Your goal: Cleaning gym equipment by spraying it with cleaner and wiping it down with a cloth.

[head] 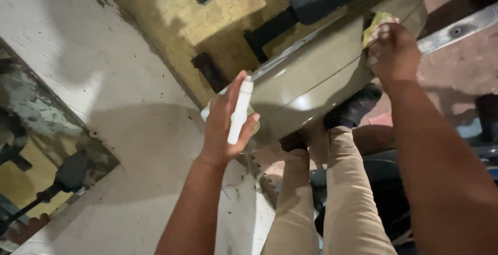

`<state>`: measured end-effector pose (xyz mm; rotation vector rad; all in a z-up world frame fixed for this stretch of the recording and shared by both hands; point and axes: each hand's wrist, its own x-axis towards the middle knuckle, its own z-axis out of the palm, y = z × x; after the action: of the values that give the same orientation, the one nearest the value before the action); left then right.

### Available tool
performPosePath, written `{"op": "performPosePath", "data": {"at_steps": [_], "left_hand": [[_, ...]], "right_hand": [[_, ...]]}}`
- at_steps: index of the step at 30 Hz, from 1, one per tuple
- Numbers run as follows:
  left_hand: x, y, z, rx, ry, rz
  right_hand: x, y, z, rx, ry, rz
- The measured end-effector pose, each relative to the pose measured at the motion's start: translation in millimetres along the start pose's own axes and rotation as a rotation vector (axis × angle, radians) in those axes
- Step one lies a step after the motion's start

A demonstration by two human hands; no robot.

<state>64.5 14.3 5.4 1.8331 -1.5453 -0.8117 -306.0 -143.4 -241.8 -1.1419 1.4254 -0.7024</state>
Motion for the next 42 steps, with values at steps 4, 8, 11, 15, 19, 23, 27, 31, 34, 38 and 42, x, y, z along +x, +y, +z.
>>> {"op": "performPosePath", "data": {"at_steps": [4, 8, 11, 15, 19, 23, 27, 31, 34, 38, 42], "left_hand": [[12, 7, 2, -0.115, -0.153, 0.092], [21, 29, 16, 0.132, -0.313, 0.1], [18, 46, 30, 0.211, -0.377, 0.15], [11, 41, 50, 0.293, -0.456, 0.107], [12, 40, 53, 0.421, -0.577, 0.015], [20, 48, 33, 0.354, -0.425, 0.149], [18, 39, 25, 0.198, -0.238, 0.17], [9, 18, 39, 0.128, 0.006, 0.114], [3, 0, 42, 0.028, 0.134, 0.066], [-20, -28, 49, -0.351, 0.225, 0.013], [-24, -39, 74, -0.364, 0.353, 0.088]], "right_hand": [[-57, -21, -20, -0.057, 0.193, -0.039], [-129, -7, -45, -0.331, 0.321, 0.104], [-176, 16, -62, -0.49, 0.342, 0.105], [-204, 38, -57, -0.246, 0.411, 0.234], [-210, 17, -49, 0.08, 0.458, 0.347], [-202, 22, -36, 0.507, 0.39, 0.278], [-202, -29, 44, 1.035, 0.189, 0.246], [-188, -99, 135, -0.533, -0.187, -0.405], [-155, -100, 148, -0.857, -0.312, -0.522], [-80, -52, 92, -0.841, -0.174, -0.648], [-4, 29, 39, -1.297, -0.027, -0.509]]}}
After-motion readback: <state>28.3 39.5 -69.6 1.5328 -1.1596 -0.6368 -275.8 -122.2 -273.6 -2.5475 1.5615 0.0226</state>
